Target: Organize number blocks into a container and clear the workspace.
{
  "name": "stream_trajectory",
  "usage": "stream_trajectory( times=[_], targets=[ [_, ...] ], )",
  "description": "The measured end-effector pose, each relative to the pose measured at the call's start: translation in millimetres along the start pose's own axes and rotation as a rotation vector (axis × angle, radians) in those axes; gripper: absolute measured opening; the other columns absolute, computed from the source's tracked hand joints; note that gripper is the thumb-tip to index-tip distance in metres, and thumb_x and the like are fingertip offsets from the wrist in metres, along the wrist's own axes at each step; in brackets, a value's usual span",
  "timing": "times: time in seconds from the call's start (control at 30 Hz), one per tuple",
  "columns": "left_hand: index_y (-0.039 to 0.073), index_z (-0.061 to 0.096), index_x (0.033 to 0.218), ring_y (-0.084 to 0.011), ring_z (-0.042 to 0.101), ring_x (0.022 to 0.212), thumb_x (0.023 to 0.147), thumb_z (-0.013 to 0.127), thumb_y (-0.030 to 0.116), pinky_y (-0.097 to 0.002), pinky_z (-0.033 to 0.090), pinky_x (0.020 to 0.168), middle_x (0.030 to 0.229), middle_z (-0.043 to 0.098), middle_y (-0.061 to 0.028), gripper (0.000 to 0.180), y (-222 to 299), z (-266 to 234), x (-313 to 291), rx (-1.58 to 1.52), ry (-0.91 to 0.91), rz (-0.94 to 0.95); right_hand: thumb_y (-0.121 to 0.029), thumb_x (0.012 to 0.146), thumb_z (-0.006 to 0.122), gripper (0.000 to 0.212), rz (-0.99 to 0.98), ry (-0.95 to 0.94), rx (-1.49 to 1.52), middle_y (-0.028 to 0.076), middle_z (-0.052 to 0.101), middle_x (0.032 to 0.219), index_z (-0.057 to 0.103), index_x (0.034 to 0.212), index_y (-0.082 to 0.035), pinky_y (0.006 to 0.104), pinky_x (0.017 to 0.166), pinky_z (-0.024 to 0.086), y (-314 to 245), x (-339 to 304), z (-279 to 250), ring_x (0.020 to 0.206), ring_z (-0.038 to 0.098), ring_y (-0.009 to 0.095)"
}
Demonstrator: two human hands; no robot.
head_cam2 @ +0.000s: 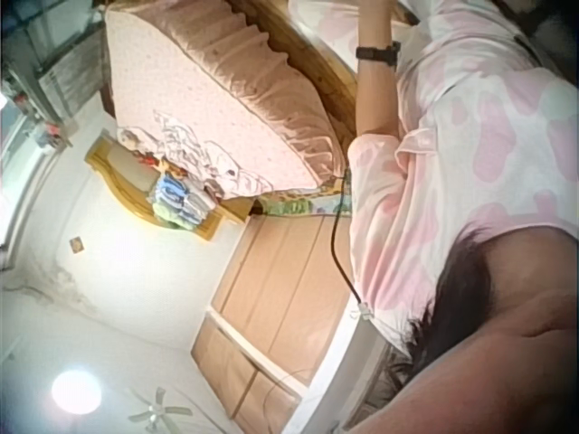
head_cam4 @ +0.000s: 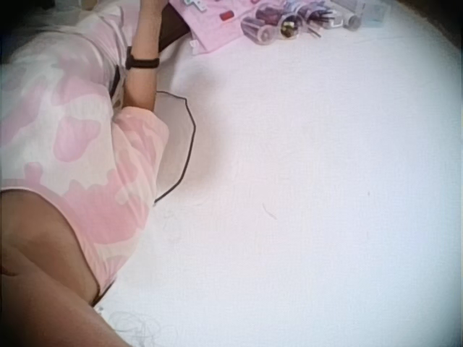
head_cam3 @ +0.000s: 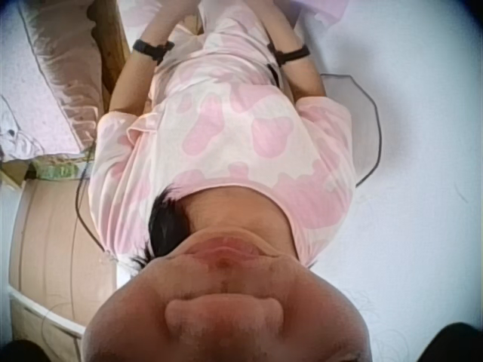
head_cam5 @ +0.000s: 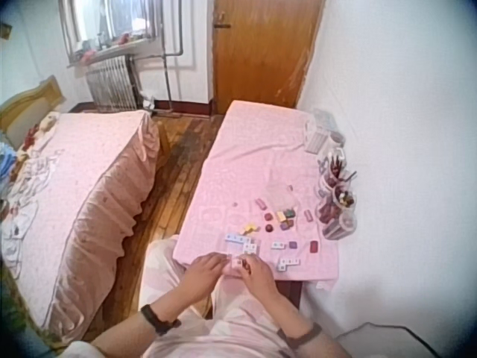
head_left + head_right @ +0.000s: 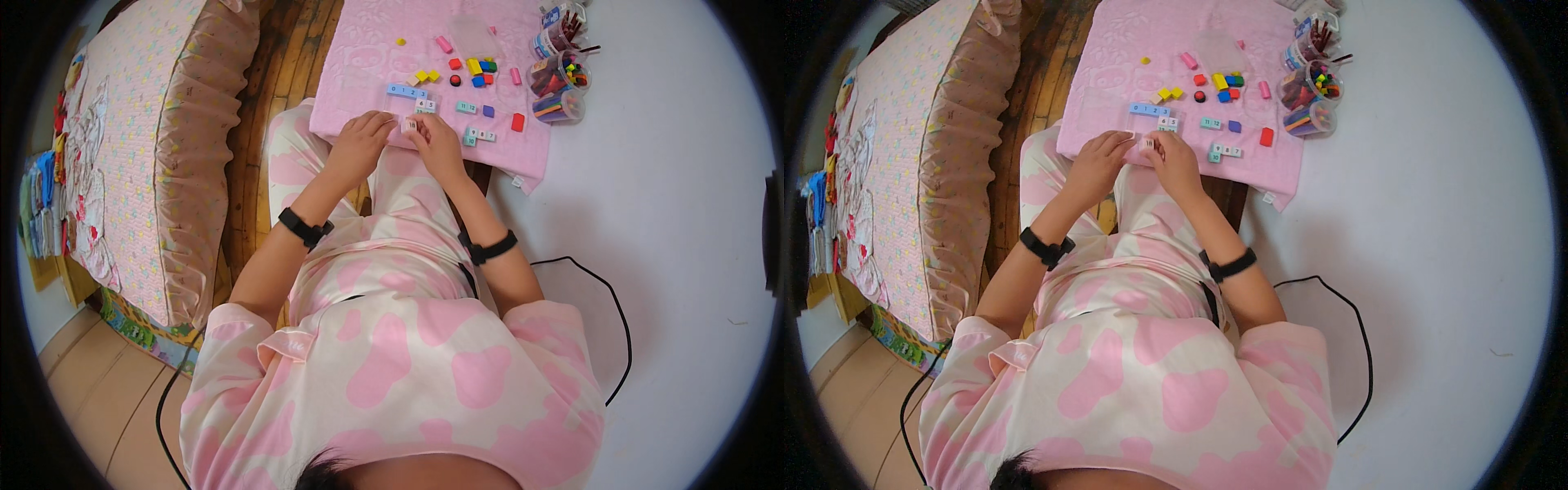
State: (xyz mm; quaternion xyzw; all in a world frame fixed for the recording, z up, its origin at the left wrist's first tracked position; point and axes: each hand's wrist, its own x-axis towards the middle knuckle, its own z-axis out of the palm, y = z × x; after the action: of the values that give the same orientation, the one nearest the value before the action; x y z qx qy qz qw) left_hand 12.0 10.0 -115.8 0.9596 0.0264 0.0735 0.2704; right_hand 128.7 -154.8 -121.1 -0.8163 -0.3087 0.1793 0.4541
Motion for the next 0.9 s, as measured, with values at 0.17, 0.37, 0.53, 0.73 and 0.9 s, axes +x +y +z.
stream_trajectory(
  times=[0.17, 0.37, 0.53, 0.73, 0.9],
  targets=[
    [0.001, 0.055, 0.141, -0.027, 0.045, 0.142, 0.088, 0.061, 0.006, -0.0426, 0.035, 0.116, 0.151, 0.05, -0.0093, 0.053, -25, 26, 4, 0.403, -0.104, 0.161, -0.013, 0.085, 0.074, 0.026, -0.249, 0.201, -0.27, 0.012, 0.064, 0.104, 0.068, 0.107, -0.002, 0.0415, 0.085, 0.053, 27, 30, 28, 0.101, 0.062, 0.033],
    [-0.002, 0.059, 0.135, -0.026, 0.049, 0.138, 0.091, 0.053, 0.01, -0.0427, 0.035, 0.118, 0.146, 0.055, -0.0107, 0.046, -21, 23, 2, 0.416, -0.069, 0.15, -0.012, 0.083, 0.071, 0.02, -0.296, 0.102, -0.448, 0.012, 0.061, 0.102, 0.068, 0.101, -0.004, 0.0418, 0.087, 0.053, 32, 31, 33, 0.103, 0.059, 0.031],
    [-0.002, 0.061, 0.131, -0.0271, 0.052, 0.132, 0.089, 0.053, 0.009, -0.0428, 0.037, 0.115, 0.14, 0.058, -0.0125, 0.043, -19, 23, 5, 0.343, -0.009, 0.144, -0.012, 0.085, 0.068, 0.02, -0.363, -0.041, -0.604, 0.011, 0.061, 0.102, 0.07, 0.103, -0.005, 0.042, 0.085, 0.053, 35, 37, 22, 0.103, 0.06, 0.031],
    [0.0, 0.059, 0.133, -0.0296, 0.052, 0.132, 0.086, 0.057, 0.0, -0.0412, 0.04, 0.111, 0.138, 0.059, -0.0124, 0.047, -15, 16, 15, 0.189, -0.037, 0.1, -0.012, 0.087, 0.066, 0.017, -0.301, 0.078, -0.413, 0.011, 0.063, 0.102, 0.071, 0.102, -0.004, 0.0432, 0.084, 0.052, 21, 23, 5, 0.103, 0.061, 0.031],
    [0.002, 0.062, 0.126, -0.0296, 0.055, 0.128, 0.087, 0.058, 0.001, -0.042, 0.043, 0.108, 0.134, 0.061, -0.0125, 0.04, -1, 11, 23, 0.126, 0.018, 0.093, -0.011, 0.09, 0.065, 0.013, -0.226, 0.168, -0.303, 0.013, 0.066, 0.099, 0.07, 0.098, -0.003, 0.0444, 0.085, 0.052, 34, 16, -34, 0.099, 0.062, 0.034]
  ],
)
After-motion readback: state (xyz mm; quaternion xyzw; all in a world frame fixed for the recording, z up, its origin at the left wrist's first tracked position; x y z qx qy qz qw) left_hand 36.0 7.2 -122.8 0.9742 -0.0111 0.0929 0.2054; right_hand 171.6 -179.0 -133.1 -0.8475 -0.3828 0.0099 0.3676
